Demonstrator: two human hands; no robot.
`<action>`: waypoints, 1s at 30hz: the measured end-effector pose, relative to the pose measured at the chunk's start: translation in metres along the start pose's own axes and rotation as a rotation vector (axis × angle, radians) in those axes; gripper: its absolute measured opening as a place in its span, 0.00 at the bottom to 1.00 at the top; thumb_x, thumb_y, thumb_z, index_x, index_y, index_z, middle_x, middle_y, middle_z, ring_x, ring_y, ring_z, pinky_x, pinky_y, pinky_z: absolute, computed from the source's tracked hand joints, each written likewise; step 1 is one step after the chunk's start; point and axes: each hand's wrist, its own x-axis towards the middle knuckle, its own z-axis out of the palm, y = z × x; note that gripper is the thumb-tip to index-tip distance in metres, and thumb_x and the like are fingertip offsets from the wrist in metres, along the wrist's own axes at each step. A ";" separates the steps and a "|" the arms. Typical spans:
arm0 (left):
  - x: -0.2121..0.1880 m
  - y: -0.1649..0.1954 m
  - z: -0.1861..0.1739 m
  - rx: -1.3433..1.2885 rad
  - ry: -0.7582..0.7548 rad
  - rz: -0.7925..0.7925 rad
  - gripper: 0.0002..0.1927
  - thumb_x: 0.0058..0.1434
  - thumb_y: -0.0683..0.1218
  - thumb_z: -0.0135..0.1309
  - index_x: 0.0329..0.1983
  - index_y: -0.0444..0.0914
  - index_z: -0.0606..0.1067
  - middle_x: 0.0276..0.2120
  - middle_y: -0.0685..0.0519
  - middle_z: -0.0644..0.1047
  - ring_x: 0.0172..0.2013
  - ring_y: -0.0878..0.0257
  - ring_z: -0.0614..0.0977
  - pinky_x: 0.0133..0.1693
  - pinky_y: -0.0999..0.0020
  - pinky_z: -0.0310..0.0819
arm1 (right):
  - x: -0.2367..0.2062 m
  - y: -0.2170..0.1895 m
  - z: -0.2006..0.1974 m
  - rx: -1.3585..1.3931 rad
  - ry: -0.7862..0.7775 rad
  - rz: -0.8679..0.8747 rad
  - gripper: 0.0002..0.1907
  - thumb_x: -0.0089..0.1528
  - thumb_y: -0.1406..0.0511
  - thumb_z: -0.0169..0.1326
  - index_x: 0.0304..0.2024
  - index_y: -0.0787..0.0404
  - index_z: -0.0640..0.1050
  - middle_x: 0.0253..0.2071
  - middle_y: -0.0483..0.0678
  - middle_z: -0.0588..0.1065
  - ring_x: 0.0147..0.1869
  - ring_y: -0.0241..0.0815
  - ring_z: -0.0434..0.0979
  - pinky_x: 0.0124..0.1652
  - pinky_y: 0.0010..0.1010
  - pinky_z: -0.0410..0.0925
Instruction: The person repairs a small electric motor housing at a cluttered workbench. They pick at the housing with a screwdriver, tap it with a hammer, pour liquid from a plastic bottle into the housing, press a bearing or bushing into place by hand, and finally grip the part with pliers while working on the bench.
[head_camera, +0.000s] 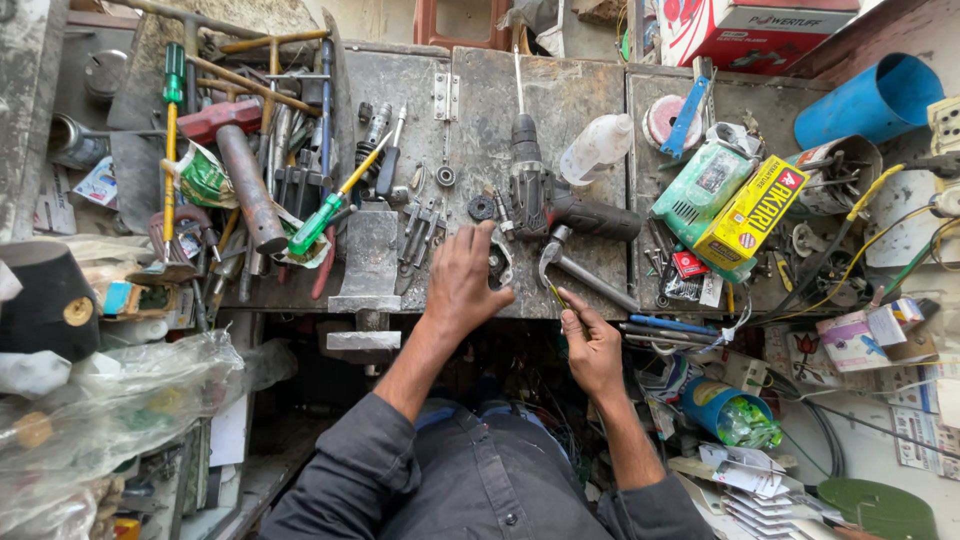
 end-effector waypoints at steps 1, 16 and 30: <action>-0.002 0.000 0.004 0.009 0.015 0.026 0.47 0.39 0.52 0.74 0.61 0.33 0.66 0.45 0.43 0.72 0.45 0.49 0.75 0.49 0.54 0.70 | 0.001 0.000 -0.002 -0.007 -0.002 0.002 0.19 0.68 0.63 0.53 0.61 0.56 0.79 0.29 0.40 0.73 0.34 0.28 0.69 0.36 0.22 0.66; -0.009 0.004 0.008 -0.032 0.354 0.101 0.44 0.46 0.52 0.75 0.64 0.32 0.70 0.56 0.44 0.74 0.55 0.49 0.75 0.58 0.54 0.68 | 0.014 0.002 -0.024 0.063 -0.043 -0.045 0.19 0.69 0.64 0.52 0.62 0.58 0.78 0.30 0.39 0.71 0.34 0.28 0.67 0.36 0.21 0.63; -0.001 -0.006 0.028 0.026 0.283 0.060 0.46 0.41 0.52 0.75 0.63 0.33 0.71 0.56 0.44 0.75 0.56 0.49 0.75 0.56 0.53 0.68 | 0.023 0.004 -0.028 0.076 -0.088 -0.075 0.19 0.70 0.64 0.52 0.63 0.58 0.77 0.30 0.38 0.72 0.34 0.27 0.67 0.36 0.20 0.64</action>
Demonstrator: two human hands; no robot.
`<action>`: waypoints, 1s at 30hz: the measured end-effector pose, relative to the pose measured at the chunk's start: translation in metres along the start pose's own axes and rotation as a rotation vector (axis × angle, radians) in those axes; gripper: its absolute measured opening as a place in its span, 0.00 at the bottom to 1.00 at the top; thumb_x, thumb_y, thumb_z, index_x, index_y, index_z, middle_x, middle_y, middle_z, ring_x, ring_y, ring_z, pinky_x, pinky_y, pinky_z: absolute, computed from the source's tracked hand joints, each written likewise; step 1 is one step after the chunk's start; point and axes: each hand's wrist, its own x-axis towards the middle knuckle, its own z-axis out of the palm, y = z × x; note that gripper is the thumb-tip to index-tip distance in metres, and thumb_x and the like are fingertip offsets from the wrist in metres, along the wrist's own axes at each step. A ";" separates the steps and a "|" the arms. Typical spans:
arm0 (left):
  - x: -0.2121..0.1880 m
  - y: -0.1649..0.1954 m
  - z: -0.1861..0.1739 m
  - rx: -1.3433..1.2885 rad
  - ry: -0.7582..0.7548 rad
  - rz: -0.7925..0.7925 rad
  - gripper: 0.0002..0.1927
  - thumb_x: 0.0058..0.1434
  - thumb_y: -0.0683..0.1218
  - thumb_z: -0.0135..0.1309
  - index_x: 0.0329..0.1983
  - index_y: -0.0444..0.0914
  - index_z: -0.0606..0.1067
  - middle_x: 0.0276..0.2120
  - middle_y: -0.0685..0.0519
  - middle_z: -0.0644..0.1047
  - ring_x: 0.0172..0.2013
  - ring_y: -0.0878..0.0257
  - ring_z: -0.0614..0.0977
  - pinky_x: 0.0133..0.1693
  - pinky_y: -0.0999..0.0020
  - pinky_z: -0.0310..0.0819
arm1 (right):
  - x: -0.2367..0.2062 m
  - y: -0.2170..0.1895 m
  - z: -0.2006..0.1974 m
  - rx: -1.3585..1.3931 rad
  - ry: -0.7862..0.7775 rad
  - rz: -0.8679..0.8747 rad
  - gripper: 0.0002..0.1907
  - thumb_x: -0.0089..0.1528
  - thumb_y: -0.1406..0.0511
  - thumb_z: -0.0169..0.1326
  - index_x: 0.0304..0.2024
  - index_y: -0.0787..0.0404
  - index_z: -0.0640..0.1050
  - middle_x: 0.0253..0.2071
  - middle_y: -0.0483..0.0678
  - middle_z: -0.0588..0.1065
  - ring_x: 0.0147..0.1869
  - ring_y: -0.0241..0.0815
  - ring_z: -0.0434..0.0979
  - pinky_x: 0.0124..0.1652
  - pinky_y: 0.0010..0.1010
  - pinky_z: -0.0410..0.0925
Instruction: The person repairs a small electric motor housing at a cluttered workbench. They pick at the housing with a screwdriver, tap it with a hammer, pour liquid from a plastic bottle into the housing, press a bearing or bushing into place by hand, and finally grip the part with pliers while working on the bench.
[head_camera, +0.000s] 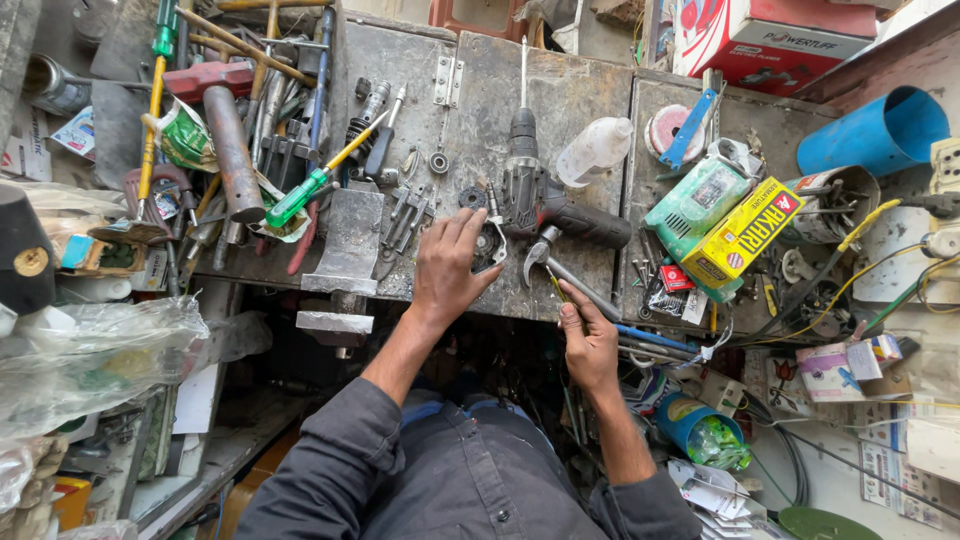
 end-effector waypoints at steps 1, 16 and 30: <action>0.001 -0.002 0.001 -0.002 -0.029 -0.018 0.46 0.41 0.52 0.75 0.63 0.33 0.71 0.56 0.44 0.75 0.56 0.49 0.75 0.56 0.53 0.68 | 0.000 0.000 0.000 -0.001 0.002 0.006 0.19 0.69 0.64 0.52 0.63 0.58 0.77 0.30 0.38 0.72 0.34 0.27 0.67 0.36 0.21 0.63; 0.003 -0.009 0.010 0.035 -0.048 0.013 0.48 0.40 0.52 0.77 0.63 0.33 0.71 0.56 0.44 0.75 0.55 0.49 0.76 0.56 0.53 0.68 | -0.006 0.001 0.007 -0.002 0.014 0.003 0.19 0.70 0.65 0.52 0.62 0.58 0.77 0.30 0.38 0.72 0.34 0.27 0.68 0.36 0.20 0.64; 0.003 -0.008 0.004 0.043 -0.027 0.028 0.46 0.39 0.51 0.76 0.63 0.35 0.72 0.55 0.45 0.76 0.56 0.49 0.75 0.57 0.52 0.67 | -0.007 0.000 0.008 -0.026 0.019 0.019 0.19 0.69 0.64 0.51 0.63 0.58 0.77 0.30 0.38 0.71 0.34 0.27 0.67 0.36 0.20 0.63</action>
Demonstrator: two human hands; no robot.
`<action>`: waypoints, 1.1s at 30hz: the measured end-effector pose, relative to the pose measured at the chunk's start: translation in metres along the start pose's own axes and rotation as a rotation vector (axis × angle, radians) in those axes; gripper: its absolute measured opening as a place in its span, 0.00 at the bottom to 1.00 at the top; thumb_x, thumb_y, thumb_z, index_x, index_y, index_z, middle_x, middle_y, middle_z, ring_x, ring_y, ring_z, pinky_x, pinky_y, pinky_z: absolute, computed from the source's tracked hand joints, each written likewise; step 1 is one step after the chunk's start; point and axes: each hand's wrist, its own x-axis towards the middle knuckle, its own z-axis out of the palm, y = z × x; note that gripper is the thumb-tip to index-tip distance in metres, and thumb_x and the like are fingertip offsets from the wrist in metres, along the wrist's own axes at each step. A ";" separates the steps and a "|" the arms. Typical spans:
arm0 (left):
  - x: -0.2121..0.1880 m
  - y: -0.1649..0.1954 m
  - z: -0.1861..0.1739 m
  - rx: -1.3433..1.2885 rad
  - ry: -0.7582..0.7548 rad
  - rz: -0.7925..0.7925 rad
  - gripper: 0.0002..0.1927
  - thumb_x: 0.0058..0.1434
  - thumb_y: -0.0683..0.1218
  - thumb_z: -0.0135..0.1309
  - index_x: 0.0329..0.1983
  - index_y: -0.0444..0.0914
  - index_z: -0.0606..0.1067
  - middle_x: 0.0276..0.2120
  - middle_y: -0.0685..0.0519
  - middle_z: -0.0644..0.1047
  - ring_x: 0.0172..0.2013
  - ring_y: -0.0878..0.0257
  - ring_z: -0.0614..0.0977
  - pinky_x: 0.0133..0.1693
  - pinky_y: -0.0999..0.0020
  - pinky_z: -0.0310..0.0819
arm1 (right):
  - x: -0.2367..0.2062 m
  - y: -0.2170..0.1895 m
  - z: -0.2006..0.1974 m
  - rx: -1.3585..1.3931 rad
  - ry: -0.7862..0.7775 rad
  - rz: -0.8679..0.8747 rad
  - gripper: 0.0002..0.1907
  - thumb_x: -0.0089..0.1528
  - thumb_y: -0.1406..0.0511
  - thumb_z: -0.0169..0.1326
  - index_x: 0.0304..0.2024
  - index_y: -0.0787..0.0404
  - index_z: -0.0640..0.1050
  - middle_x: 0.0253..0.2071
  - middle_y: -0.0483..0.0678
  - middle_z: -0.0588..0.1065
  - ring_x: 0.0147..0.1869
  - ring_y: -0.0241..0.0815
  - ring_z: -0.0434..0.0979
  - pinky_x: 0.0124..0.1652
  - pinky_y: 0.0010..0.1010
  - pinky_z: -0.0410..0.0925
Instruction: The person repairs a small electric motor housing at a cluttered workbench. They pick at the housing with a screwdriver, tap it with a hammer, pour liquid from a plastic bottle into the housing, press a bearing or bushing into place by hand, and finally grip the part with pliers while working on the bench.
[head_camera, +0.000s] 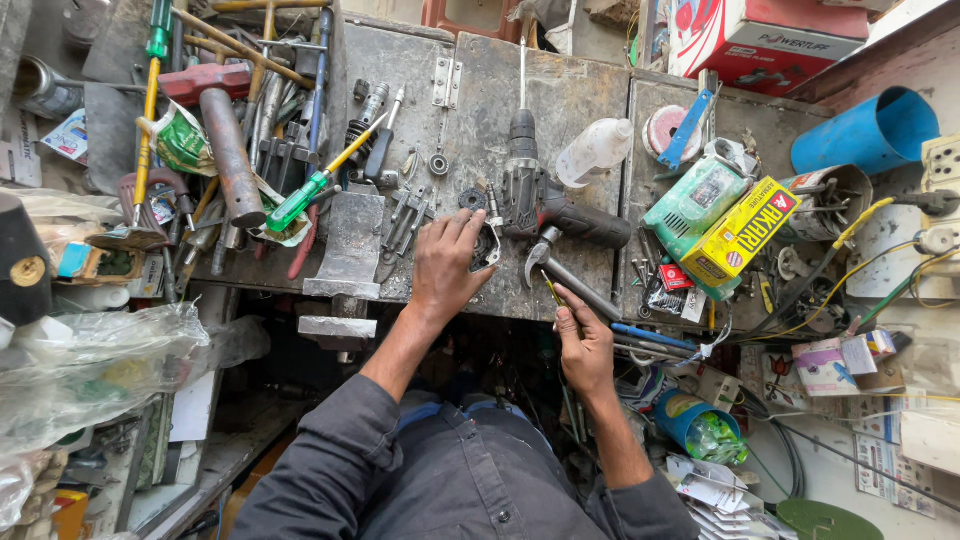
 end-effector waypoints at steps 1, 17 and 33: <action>0.000 0.000 0.000 -0.011 -0.004 -0.001 0.46 0.39 0.51 0.76 0.63 0.34 0.72 0.55 0.45 0.76 0.56 0.49 0.75 0.57 0.52 0.67 | 0.000 0.000 0.000 0.001 0.001 -0.006 0.19 0.70 0.64 0.51 0.63 0.58 0.77 0.30 0.38 0.72 0.34 0.27 0.67 0.36 0.21 0.64; 0.004 -0.001 0.001 -0.021 0.019 -0.017 0.47 0.41 0.52 0.76 0.64 0.34 0.71 0.56 0.45 0.76 0.57 0.51 0.75 0.59 0.54 0.66 | -0.001 -0.002 0.008 0.011 -0.005 -0.011 0.19 0.69 0.63 0.52 0.62 0.57 0.78 0.32 0.39 0.74 0.36 0.28 0.68 0.38 0.21 0.65; 0.005 0.002 0.008 0.012 -0.058 -0.078 0.46 0.45 0.56 0.73 0.64 0.32 0.69 0.55 0.42 0.74 0.55 0.50 0.73 0.57 0.51 0.66 | 0.001 0.000 0.006 -0.013 -0.002 -0.003 0.19 0.69 0.63 0.51 0.62 0.58 0.78 0.31 0.39 0.72 0.36 0.28 0.68 0.38 0.21 0.65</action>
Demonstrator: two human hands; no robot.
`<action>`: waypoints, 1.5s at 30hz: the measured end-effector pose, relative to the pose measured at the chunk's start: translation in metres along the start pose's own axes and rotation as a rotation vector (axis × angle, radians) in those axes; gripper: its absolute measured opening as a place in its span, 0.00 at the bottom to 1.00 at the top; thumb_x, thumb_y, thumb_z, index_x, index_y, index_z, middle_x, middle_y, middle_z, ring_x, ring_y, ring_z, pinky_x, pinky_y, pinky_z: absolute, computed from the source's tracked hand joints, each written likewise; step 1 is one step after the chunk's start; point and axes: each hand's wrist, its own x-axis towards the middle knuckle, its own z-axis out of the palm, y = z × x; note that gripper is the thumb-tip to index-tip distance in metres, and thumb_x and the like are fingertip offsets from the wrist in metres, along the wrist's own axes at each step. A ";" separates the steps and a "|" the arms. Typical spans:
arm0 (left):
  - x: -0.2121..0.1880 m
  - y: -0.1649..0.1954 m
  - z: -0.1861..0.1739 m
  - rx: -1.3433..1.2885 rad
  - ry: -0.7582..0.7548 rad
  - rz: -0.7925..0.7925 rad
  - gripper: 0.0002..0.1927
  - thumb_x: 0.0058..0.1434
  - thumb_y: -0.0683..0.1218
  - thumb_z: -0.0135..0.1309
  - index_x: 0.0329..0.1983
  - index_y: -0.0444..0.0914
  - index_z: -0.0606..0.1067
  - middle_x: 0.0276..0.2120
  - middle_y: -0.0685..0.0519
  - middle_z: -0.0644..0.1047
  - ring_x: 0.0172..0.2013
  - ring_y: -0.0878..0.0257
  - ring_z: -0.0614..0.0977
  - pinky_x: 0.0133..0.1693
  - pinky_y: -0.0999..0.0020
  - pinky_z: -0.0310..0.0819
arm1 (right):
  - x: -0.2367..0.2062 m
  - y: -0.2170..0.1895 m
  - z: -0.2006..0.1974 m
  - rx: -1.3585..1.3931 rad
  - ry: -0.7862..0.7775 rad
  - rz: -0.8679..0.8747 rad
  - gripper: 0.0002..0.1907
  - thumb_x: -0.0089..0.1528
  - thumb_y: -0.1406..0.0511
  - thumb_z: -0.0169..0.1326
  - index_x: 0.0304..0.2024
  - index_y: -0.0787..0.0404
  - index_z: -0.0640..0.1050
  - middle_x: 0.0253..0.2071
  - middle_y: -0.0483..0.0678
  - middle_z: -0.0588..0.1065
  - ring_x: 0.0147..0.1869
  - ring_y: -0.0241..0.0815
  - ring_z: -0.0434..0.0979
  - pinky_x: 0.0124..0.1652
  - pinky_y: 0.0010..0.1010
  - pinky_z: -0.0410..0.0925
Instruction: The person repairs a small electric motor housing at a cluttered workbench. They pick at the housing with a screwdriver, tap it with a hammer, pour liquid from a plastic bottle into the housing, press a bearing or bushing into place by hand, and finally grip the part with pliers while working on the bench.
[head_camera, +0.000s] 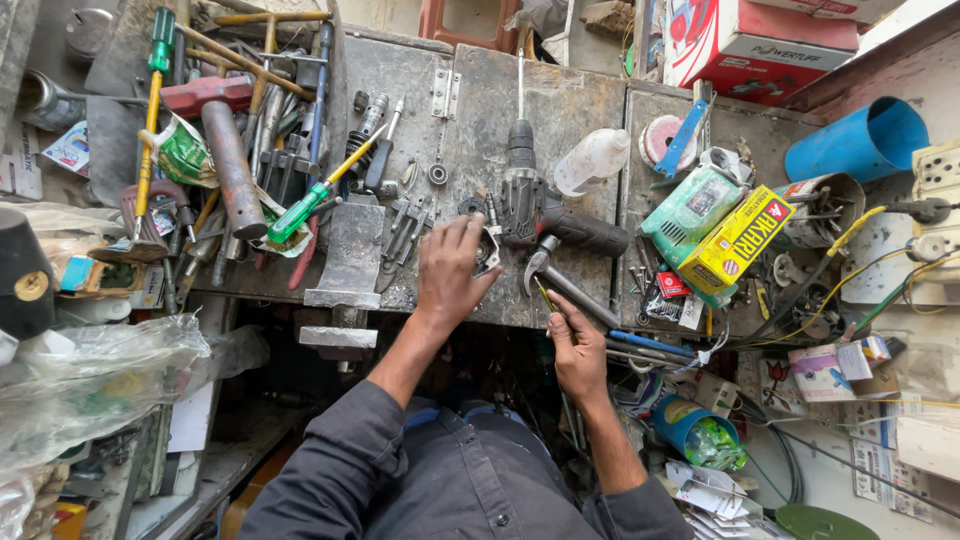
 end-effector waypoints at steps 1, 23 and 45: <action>-0.005 -0.001 0.004 -0.160 0.064 -0.117 0.43 0.48 0.55 0.71 0.63 0.32 0.69 0.54 0.42 0.75 0.54 0.51 0.75 0.56 0.51 0.68 | 0.000 -0.001 0.000 0.012 -0.003 0.004 0.19 0.69 0.64 0.52 0.62 0.59 0.78 0.31 0.39 0.72 0.35 0.28 0.68 0.38 0.21 0.65; -0.048 -0.006 0.010 -2.185 -0.261 -0.811 0.30 0.70 0.60 0.37 0.60 0.33 0.74 0.47 0.40 0.81 0.45 0.47 0.84 0.43 0.51 0.81 | 0.005 -0.089 0.008 -0.110 -0.154 -0.321 0.16 0.68 0.68 0.54 0.59 0.60 0.78 0.40 0.46 0.79 0.38 0.32 0.74 0.39 0.25 0.68; -0.049 0.001 0.017 -2.103 -0.220 -0.955 0.23 0.73 0.58 0.39 0.55 0.37 0.74 0.44 0.47 0.80 0.43 0.56 0.83 0.43 0.55 0.83 | 0.003 -0.126 0.032 -0.644 -0.114 -0.502 0.19 0.65 0.64 0.55 0.59 0.50 0.79 0.31 0.48 0.74 0.29 0.49 0.77 0.28 0.40 0.67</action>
